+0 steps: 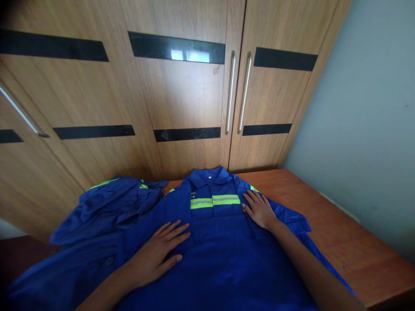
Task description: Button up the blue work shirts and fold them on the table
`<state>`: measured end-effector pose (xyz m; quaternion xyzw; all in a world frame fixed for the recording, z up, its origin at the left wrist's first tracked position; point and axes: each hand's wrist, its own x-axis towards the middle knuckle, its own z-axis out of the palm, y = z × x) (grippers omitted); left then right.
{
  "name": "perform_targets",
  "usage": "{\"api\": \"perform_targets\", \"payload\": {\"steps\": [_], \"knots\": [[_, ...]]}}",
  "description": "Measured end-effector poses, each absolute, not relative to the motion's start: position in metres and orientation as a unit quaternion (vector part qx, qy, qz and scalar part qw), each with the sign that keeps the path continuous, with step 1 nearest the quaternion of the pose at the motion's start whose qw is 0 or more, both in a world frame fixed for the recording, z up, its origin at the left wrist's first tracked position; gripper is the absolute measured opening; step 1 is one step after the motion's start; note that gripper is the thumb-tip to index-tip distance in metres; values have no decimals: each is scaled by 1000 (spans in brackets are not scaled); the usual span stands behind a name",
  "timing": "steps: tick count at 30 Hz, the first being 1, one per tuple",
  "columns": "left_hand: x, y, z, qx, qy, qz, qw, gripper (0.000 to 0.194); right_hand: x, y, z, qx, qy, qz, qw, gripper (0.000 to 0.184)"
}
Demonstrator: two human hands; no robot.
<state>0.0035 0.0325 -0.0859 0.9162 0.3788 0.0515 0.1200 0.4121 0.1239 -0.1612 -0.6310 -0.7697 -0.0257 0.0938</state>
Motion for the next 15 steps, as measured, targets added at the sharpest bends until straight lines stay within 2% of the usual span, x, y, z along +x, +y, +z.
{"api": "perform_targets", "payload": {"steps": [5,8,11,15], "knots": [[20,45,-58,906,390,85,141,32,421,106,-162,-627,-773,-32,92,60],[39,76,-51,881,452,134,37,34,426,100,-165,-628,-772,-41,92,59],[52,110,-64,849,505,131,-83,42,434,93,-166,-633,-766,-53,96,57],[55,131,-93,832,534,86,-124,52,434,93,-150,-646,-750,-71,120,51]]}}
